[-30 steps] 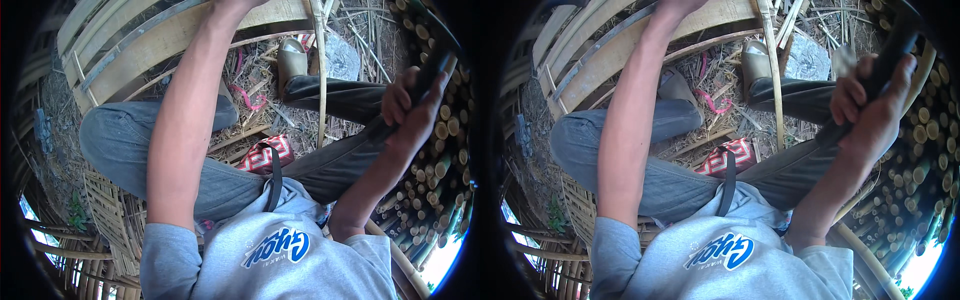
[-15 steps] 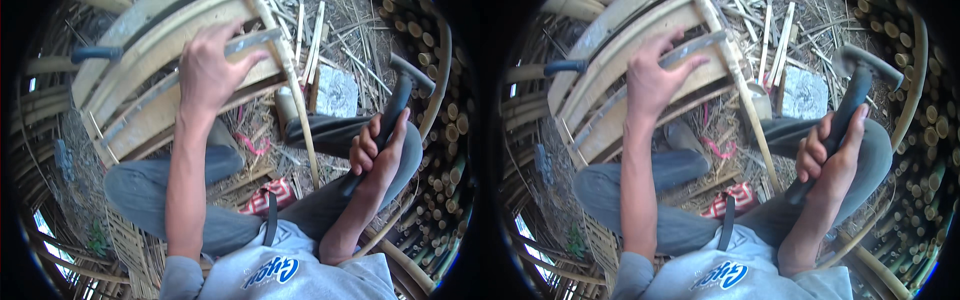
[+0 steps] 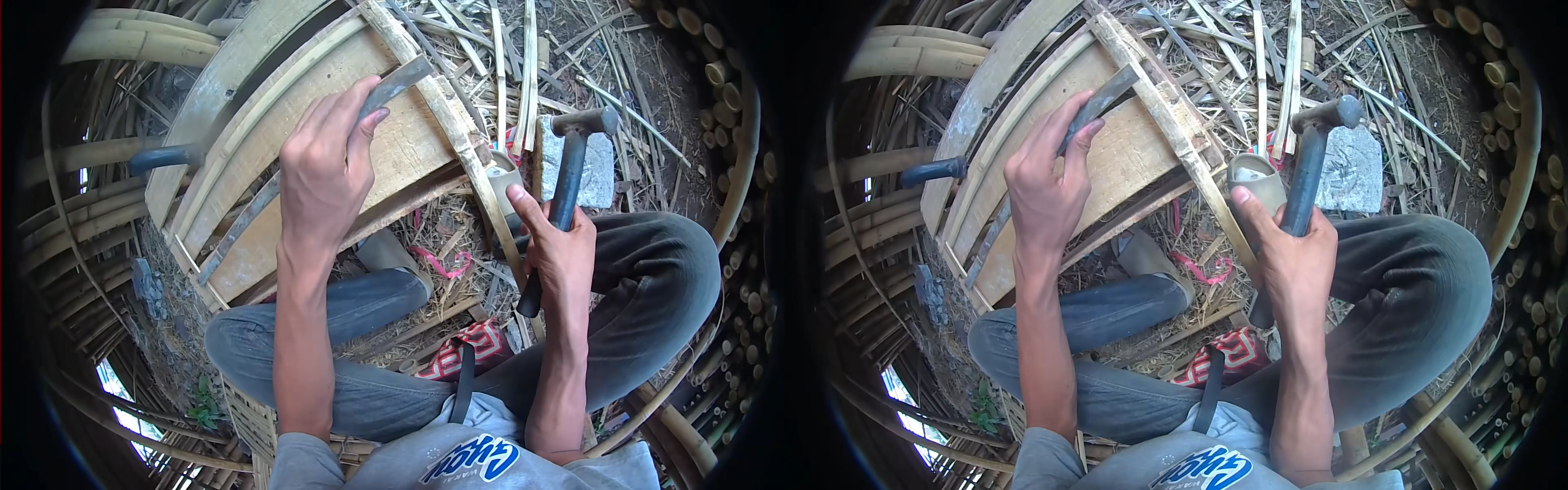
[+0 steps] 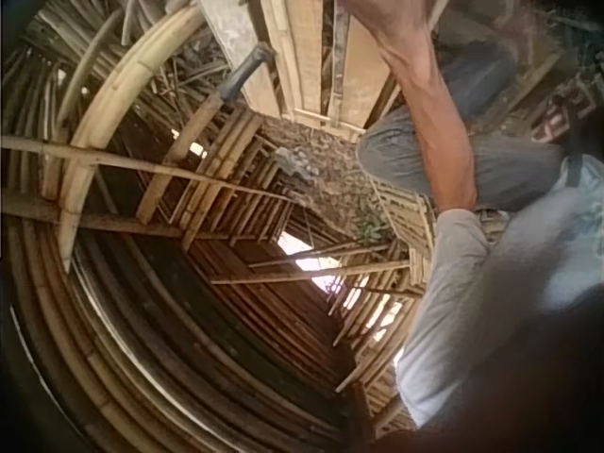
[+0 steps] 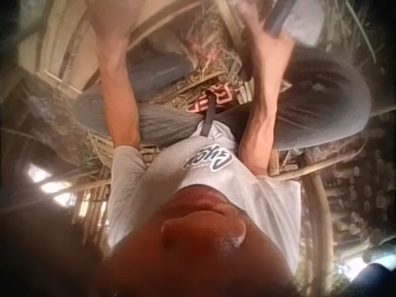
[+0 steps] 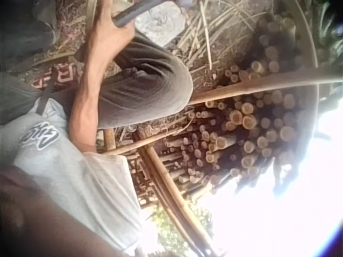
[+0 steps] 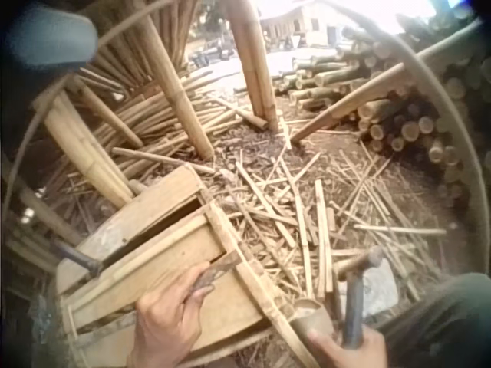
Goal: The person is using a hammer to drive small bamboo pins into a bamboo frame, securing thin bamboo strips to a larger structure. The person handles the hammer and the pins by hand, positioning the pins on the frame before striking them.
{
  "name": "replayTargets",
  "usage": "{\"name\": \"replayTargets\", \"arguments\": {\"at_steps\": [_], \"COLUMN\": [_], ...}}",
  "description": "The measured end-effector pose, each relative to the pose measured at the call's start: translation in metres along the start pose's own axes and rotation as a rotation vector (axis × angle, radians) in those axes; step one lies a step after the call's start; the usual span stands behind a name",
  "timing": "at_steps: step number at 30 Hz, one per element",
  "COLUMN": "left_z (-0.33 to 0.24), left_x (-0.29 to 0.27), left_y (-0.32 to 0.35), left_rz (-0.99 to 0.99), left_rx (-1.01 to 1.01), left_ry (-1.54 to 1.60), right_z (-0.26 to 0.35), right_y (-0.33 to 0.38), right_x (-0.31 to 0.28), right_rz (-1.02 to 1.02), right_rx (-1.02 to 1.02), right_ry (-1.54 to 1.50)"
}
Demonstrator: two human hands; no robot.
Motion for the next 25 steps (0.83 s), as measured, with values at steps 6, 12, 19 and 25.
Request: {"name": "replayTargets", "arguments": {"at_steps": [6, 12, 19, 25], "left_z": [-0.02, -0.009, 0.0, 0.0], "left_x": [-0.007, 0.014, 0.019, 0.016], "left_y": [-0.009, -0.027, -0.032, -0.035], "left_rz": [0.205, 0.456, 0.64, 0.641], "left_rx": [-0.209, -0.546, -0.614, -0.637], "left_ry": [0.108, 0.384, 0.61, 0.687], "right_z": [0.006, 0.002, 0.004, 0.001], "right_y": [0.005, 0.004, 0.005, 0.003], "right_x": [0.004, 0.01, 0.009, 0.005], "right_rz": [0.04, 0.099, 0.16, 0.186], "right_rx": [-0.021, 0.046, 0.101, 0.106], "right_ry": [-0.029, -0.032, -0.107, -0.128]}}
Point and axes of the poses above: each hand's wrist, its own y-axis away from the middle knuckle, its own x-axis out of the palm, z = x × y, the point moved 3 cm from there along -y, towards the middle knuckle
